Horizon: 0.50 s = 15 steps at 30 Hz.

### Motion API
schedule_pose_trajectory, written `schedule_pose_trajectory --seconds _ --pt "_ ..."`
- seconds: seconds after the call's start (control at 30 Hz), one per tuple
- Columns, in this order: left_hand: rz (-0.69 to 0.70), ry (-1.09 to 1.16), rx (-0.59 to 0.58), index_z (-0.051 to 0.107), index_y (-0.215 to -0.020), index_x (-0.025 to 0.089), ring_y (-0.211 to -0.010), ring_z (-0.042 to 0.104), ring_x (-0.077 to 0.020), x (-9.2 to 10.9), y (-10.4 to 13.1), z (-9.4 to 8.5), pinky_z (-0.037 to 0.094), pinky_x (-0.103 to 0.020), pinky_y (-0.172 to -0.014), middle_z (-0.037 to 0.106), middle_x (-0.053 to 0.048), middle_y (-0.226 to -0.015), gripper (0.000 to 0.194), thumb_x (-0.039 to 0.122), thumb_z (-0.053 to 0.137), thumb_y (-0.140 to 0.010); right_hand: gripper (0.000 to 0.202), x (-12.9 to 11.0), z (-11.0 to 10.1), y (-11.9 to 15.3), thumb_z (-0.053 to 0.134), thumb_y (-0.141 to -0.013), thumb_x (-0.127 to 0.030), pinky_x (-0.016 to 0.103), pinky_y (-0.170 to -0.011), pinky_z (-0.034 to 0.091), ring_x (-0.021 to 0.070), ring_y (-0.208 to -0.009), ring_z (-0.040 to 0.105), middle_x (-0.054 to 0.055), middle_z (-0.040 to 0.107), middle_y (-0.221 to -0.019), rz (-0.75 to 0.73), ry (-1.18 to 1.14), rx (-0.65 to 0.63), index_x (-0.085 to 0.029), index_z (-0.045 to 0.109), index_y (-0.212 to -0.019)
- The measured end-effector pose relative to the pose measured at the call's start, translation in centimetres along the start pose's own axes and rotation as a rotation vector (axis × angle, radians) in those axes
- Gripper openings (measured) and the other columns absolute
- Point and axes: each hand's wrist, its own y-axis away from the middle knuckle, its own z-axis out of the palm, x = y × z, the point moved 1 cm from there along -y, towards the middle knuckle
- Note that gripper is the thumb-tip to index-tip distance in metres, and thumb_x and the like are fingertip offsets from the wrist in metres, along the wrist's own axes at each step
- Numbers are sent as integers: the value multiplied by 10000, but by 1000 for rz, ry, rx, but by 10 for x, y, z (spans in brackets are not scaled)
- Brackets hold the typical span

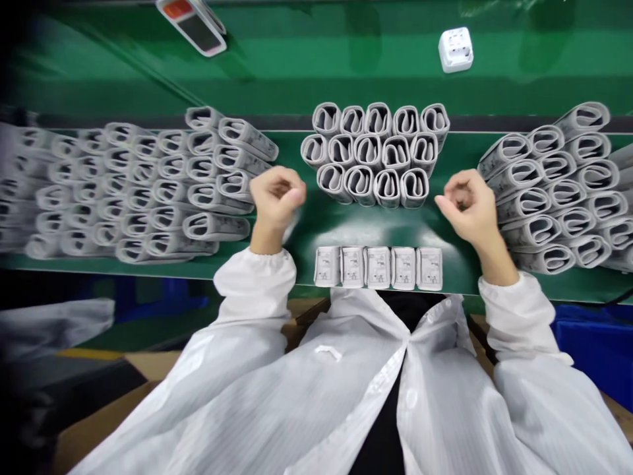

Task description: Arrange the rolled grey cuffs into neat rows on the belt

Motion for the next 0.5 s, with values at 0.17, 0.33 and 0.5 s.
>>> schedule_pose_trajectory --seconds 0.17,0.33,0.5 --pt "-382 218 -951 825 -912 168 -392 469 -75 28 -4 -11 357 -234 -432 590 24 -509 632 786 912 -814 495 -7 -21 -6 930 -904 -663 300 -542 355 126 -586 458 -16 550 -640 229 31 -773 -214 749 -803" --pt "-532 121 -1199 870 -932 174 -408 513 -87 35 -4 -4 383 -209 -419 626 24 -544 506 640 992 -780 574 -14 -15 -11 934 -882 -721 304 -547 304 109 -581 369 -37 467 -634 183 96 -1037 -217 722 -707" --pt "-505 142 -1114 809 -800 170 -410 504 -72 39 -2 1 378 -192 -444 606 26 -516 445 586 960 -844 629 -17 -15 -8 915 -897 -744 326 -571 315 126 -604 363 -32 449 -638 166 76 -892 -223 644 -670"
